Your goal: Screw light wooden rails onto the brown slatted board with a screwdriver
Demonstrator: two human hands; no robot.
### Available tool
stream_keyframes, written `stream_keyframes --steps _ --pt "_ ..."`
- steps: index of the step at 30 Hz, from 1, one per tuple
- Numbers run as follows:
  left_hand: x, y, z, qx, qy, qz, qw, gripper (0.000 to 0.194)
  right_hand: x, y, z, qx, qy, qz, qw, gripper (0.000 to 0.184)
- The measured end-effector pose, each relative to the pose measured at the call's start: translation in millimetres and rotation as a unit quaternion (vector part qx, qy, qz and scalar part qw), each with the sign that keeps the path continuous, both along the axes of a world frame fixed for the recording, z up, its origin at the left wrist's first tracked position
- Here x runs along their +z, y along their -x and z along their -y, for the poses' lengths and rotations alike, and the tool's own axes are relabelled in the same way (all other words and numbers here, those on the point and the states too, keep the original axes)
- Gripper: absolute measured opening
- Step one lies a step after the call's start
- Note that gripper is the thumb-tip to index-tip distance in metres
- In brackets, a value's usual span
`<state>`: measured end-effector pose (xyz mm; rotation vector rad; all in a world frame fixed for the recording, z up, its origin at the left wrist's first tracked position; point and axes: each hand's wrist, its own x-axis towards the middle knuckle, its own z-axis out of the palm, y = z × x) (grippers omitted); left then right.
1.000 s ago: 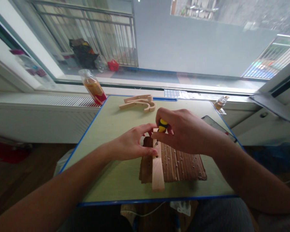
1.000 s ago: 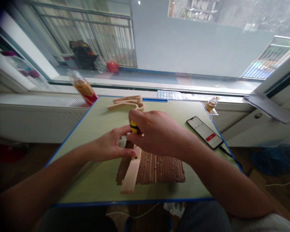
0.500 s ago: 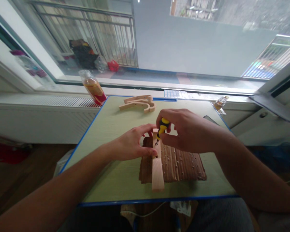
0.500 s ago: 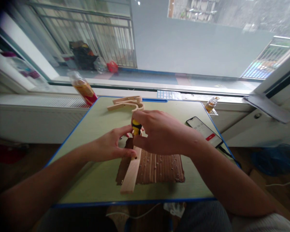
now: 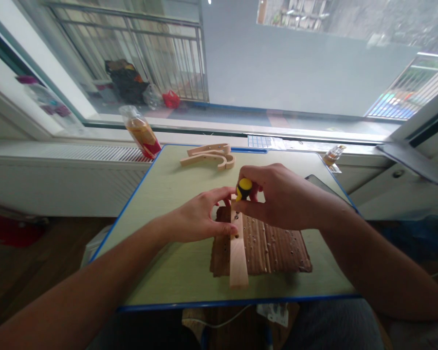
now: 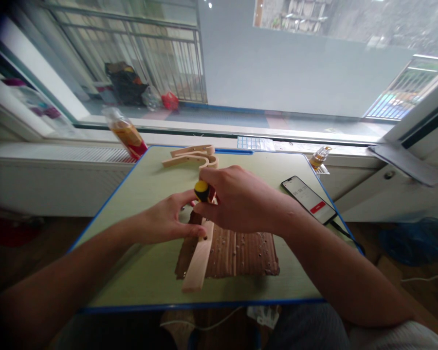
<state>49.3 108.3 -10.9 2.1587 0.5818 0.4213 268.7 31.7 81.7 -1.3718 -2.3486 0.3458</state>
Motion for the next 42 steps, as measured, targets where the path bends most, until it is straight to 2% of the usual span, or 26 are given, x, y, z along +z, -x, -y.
stream_keyframes --steps 8,11,14,16,18,22,26,29,34,38,42 --pt "3.2 0 0 -0.004 -0.001 0.006 1.000 0.068 -7.9 3 -4 -0.022 -0.005 -0.026 0.999 0.022" --pt "3.9 0 0 0.008 -0.004 -0.008 1.000 0.059 -8.8 4 -5 0.016 0.016 -0.057 0.998 0.014" --pt "3.9 0 0 0.006 -0.003 -0.006 1.000 0.055 -9.6 3 -5 0.044 0.004 -0.070 0.997 0.012" --pt "3.8 0 1 -0.002 0.002 0.001 1.000 0.060 -10.1 2 -6 0.036 0.026 -0.074 0.996 0.016" --pt "3.5 1 1 -0.004 0.004 0.005 1.000 0.065 -9.9 0 -7 0.035 0.078 -0.087 0.993 0.021" --pt "2.5 1 1 0.001 -0.001 0.004 1.000 0.062 -6.9 -3 -9 0.066 0.115 -0.098 0.986 0.022" --pt "1.2 2 0 0.012 -0.003 -0.001 1.000 0.055 -2.9 -4 -9 0.088 0.064 -0.080 0.991 0.019" --pt "0.8 2 0 0.017 -0.006 0.004 1.000 0.059 -1.3 -3 -5 0.090 0.031 -0.076 0.993 0.017" --pt "1.1 1 0 0.003 -0.001 0.017 1.000 0.066 2.3 -2 0 0.079 0.010 -0.084 0.993 0.045" --pt "-0.4 2 0 0.005 -0.005 0.003 1.000 0.061 6.2 -4 2 0.083 -0.009 -0.045 0.996 0.026" --pt "-1.5 1 -1 0.001 -0.012 0.014 1.000 0.058 4.2 -4 1 0.072 -0.022 -0.034 0.997 0.015"
